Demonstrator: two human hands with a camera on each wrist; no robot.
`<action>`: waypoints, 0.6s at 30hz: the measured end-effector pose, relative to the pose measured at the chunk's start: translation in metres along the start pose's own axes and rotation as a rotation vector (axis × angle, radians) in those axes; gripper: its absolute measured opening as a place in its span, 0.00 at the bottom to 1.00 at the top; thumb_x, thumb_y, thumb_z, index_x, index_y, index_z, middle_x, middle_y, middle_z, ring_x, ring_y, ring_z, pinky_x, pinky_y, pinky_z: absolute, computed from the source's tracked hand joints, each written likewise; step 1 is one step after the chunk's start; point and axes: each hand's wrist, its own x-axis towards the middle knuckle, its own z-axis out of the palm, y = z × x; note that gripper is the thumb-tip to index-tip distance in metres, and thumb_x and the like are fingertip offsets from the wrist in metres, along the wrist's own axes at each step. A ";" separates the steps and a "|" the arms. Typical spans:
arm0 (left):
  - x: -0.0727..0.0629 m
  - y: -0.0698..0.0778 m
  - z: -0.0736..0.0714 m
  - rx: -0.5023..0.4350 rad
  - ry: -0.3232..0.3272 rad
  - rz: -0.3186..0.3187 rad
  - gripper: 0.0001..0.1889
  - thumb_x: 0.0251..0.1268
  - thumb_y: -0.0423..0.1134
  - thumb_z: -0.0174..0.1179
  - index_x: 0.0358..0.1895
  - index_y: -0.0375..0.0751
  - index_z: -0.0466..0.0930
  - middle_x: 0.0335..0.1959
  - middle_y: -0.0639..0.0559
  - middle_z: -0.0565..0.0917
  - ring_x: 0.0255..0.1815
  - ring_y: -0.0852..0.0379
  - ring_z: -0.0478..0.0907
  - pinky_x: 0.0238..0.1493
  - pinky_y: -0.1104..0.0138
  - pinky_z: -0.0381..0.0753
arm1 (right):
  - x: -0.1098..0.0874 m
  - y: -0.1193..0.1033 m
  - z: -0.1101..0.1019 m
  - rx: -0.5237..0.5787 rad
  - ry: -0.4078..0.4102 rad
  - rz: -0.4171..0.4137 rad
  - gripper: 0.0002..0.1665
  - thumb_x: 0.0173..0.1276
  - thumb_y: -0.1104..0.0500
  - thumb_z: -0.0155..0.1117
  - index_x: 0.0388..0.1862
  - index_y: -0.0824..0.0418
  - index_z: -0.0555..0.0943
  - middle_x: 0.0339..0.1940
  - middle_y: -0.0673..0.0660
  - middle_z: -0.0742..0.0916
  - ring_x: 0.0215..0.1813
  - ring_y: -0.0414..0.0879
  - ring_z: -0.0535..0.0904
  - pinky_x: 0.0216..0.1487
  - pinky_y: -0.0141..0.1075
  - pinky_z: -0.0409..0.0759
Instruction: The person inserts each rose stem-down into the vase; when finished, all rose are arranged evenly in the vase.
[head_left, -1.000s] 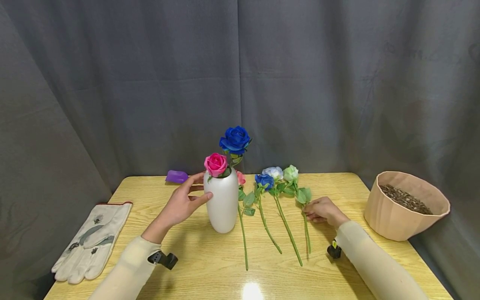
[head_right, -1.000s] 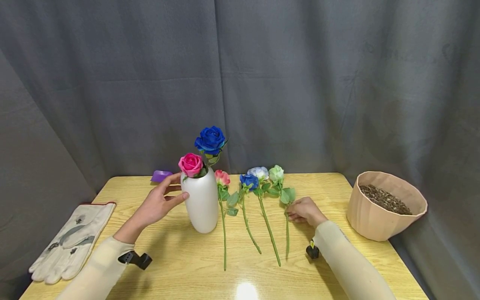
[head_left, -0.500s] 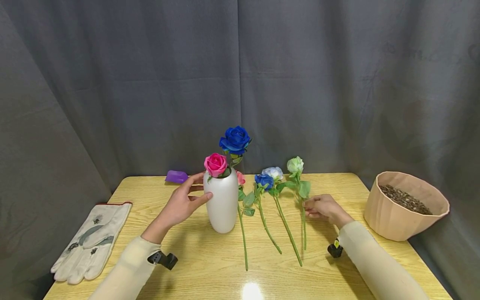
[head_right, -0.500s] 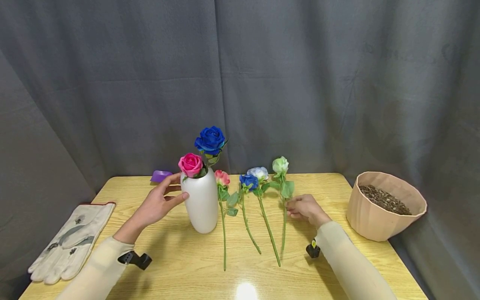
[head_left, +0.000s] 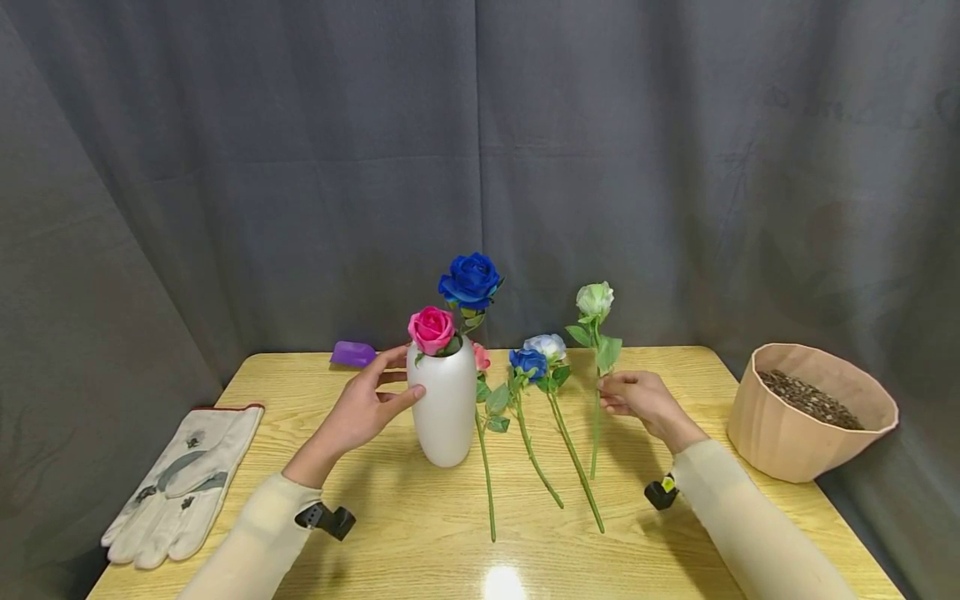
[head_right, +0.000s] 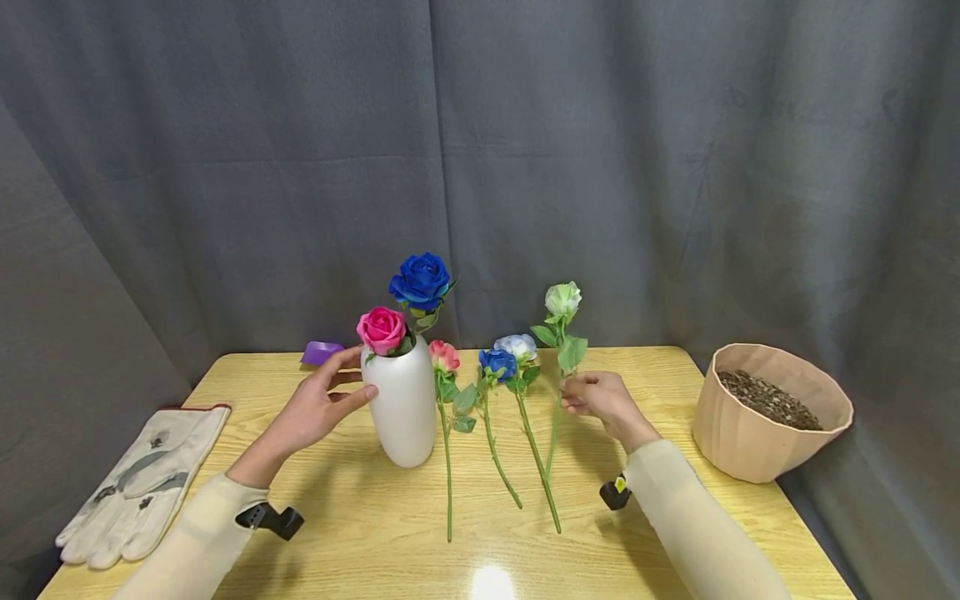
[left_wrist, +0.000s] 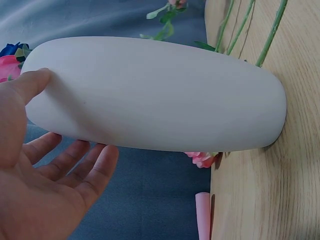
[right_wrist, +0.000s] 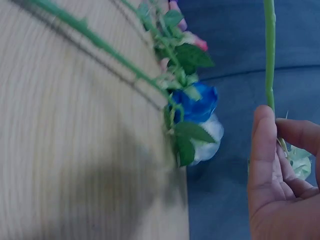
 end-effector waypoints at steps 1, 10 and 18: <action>0.000 0.000 0.000 0.000 0.000 0.000 0.37 0.68 0.54 0.63 0.75 0.49 0.60 0.68 0.42 0.73 0.66 0.39 0.76 0.61 0.47 0.80 | 0.000 -0.003 0.002 0.007 0.006 -0.003 0.28 0.75 0.58 0.59 0.63 0.78 0.71 0.41 0.54 0.85 0.37 0.36 0.85 0.45 0.31 0.87; 0.002 0.000 0.000 0.006 0.004 -0.002 0.37 0.67 0.54 0.64 0.75 0.50 0.60 0.68 0.42 0.73 0.65 0.39 0.76 0.61 0.46 0.80 | -0.006 -0.027 0.015 0.074 0.063 -0.082 0.15 0.74 0.59 0.60 0.47 0.71 0.79 0.36 0.48 0.86 0.35 0.37 0.86 0.44 0.31 0.87; 0.001 0.001 0.000 0.005 0.001 -0.006 0.36 0.68 0.54 0.63 0.75 0.50 0.60 0.68 0.42 0.73 0.66 0.40 0.76 0.61 0.46 0.80 | -0.011 -0.047 0.025 0.150 0.129 -0.154 0.18 0.74 0.57 0.62 0.49 0.73 0.77 0.36 0.45 0.87 0.35 0.36 0.87 0.42 0.30 0.87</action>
